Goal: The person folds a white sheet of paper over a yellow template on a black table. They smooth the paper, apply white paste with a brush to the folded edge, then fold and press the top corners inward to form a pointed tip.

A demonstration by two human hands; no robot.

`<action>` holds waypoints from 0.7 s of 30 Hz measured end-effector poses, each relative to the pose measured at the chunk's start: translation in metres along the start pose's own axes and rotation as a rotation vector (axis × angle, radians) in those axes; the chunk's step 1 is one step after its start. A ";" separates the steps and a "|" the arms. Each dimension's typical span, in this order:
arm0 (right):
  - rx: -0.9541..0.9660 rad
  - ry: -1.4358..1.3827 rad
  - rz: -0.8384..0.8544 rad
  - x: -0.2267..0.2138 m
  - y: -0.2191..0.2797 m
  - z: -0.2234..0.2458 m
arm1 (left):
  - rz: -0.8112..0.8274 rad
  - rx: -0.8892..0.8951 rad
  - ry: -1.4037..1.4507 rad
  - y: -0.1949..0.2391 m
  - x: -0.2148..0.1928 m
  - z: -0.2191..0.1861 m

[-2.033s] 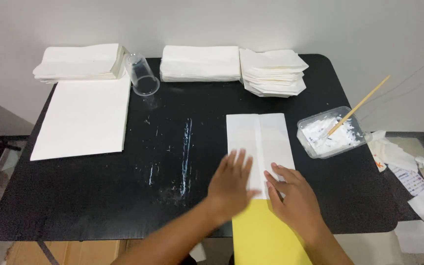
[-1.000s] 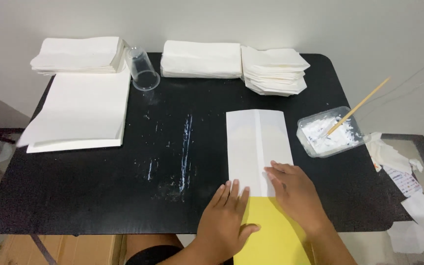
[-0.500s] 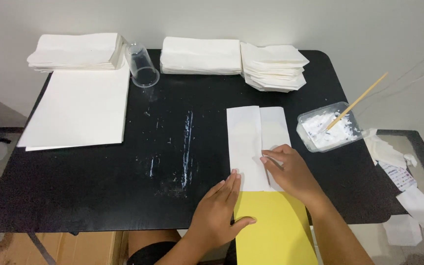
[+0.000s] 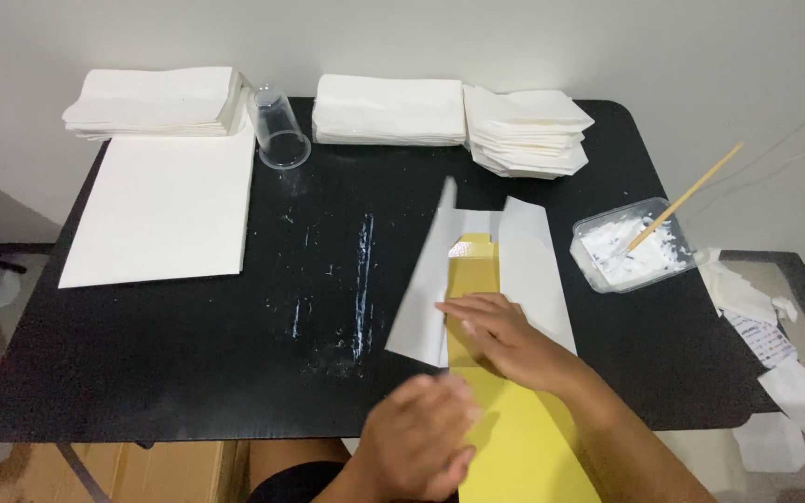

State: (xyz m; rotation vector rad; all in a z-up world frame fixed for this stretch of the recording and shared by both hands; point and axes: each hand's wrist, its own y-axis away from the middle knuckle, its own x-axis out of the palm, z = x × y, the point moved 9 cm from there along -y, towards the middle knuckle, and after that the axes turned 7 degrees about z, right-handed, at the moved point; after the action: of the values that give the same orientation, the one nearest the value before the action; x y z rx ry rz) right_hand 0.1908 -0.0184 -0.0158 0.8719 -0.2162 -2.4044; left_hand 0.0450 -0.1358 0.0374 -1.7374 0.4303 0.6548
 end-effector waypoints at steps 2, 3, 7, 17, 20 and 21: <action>0.025 -0.004 0.006 0.000 -0.001 0.006 | 0.041 -0.001 -0.031 -0.019 -0.001 -0.007; 0.050 -0.006 0.011 0.000 -0.001 0.008 | 0.080 -0.003 -0.064 -0.029 0.000 -0.011; 0.002 0.010 0.026 -0.001 -0.005 0.010 | 0.062 -0.154 -0.100 -0.035 0.012 0.013; -0.297 0.029 -0.129 -0.033 -0.008 0.012 | 0.352 -0.506 -0.201 -0.016 0.050 0.057; -0.237 0.031 -0.503 -0.101 0.015 -0.015 | 0.390 -0.500 -0.199 -0.018 0.057 0.061; 0.050 -0.028 -0.732 -0.131 0.034 -0.047 | 0.403 -0.500 -0.177 -0.018 0.060 0.061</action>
State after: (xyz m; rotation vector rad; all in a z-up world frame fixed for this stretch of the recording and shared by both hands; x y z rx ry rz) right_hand 0.3182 0.0291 0.0292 1.0750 0.0508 -3.0910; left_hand 0.0898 -0.0688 0.0032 -2.0537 0.5295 1.2818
